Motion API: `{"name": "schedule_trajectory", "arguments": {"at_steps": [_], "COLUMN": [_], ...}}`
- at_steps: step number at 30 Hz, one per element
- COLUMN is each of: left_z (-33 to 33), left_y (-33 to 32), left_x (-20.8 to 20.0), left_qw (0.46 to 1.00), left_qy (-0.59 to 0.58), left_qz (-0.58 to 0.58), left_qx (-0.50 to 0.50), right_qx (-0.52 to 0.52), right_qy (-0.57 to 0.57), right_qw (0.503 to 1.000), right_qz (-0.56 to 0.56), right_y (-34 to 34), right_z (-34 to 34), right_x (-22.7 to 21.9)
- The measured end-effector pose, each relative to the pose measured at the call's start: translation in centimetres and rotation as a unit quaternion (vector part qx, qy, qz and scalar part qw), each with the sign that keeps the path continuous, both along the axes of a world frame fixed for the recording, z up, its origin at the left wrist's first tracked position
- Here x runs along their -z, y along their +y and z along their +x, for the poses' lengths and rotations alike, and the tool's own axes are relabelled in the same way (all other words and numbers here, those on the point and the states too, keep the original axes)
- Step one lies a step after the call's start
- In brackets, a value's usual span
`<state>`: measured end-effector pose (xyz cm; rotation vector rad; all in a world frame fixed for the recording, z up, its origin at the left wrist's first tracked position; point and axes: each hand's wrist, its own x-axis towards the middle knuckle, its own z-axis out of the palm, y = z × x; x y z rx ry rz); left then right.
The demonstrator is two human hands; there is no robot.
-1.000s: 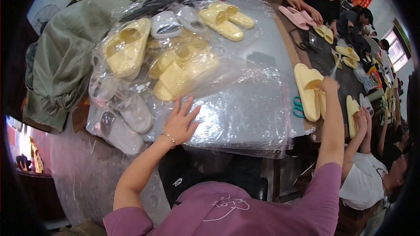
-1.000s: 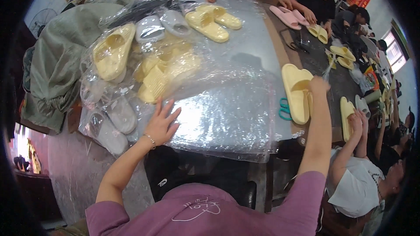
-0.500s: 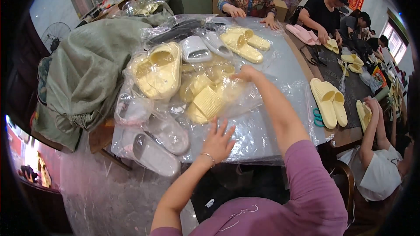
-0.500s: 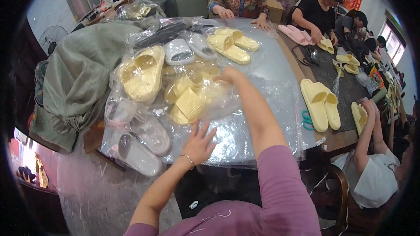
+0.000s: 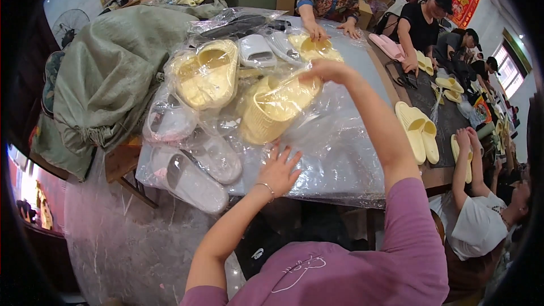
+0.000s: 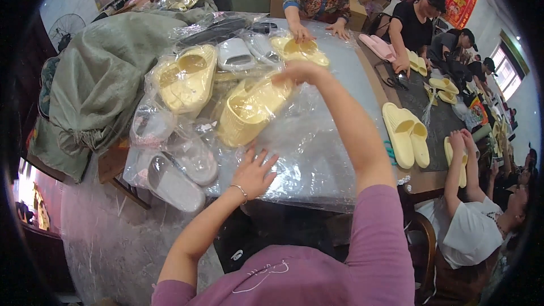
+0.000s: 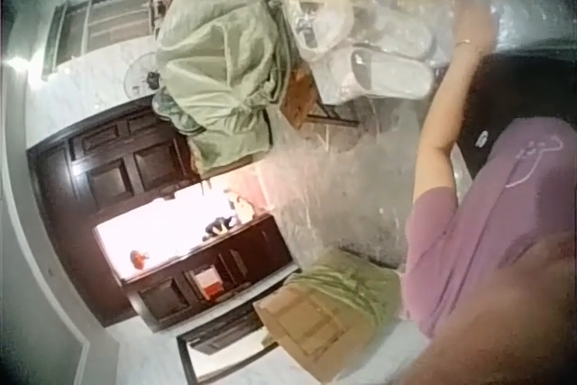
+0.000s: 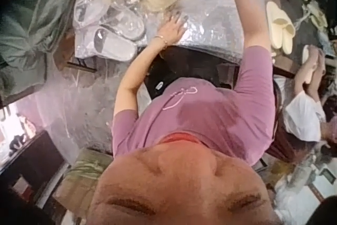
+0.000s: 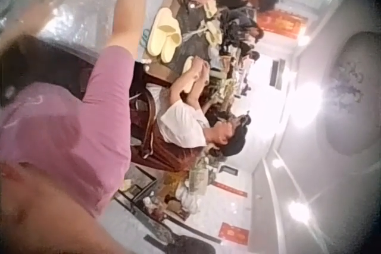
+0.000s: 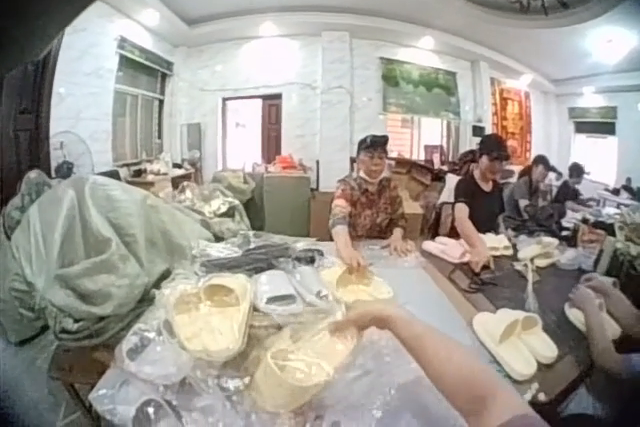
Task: Sorting pairs of slippers and placing them into plastic bags for packaging.
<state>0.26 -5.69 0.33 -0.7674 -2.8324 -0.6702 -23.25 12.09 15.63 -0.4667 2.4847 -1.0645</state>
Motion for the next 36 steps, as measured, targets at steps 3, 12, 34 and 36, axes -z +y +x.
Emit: {"name": "schedule_trajectory", "arguments": {"at_steps": [3,12,34,36], "left_z": [0.0,0.9,-3.8,-3.1], "left_y": [-0.3,-0.1,1.7,1.3], "left_x": [0.1,-1.7,-1.2,-1.2], "left_qw": [1.000,0.997,0.985,0.992], "left_qy": [0.005,-0.040,-0.017,0.024], "left_qz": [-0.025,-0.055,-0.110,-0.064], "left_qx": [-0.010,-0.048,-0.134,-0.102], "right_qx": [0.017,0.142,0.202,0.170], "right_qy": [0.276,0.360,-0.266,-0.204], "right_qw": [0.960,0.874,0.687,0.787], "right_qz": [0.042,-0.292,-0.645,-0.557], "right_y": [-0.3,10.5,23.0,21.8], "right_z": [4.0,18.6,23.3,23.4], "right_x": [-7.6,-17.5,12.8,11.1]}}
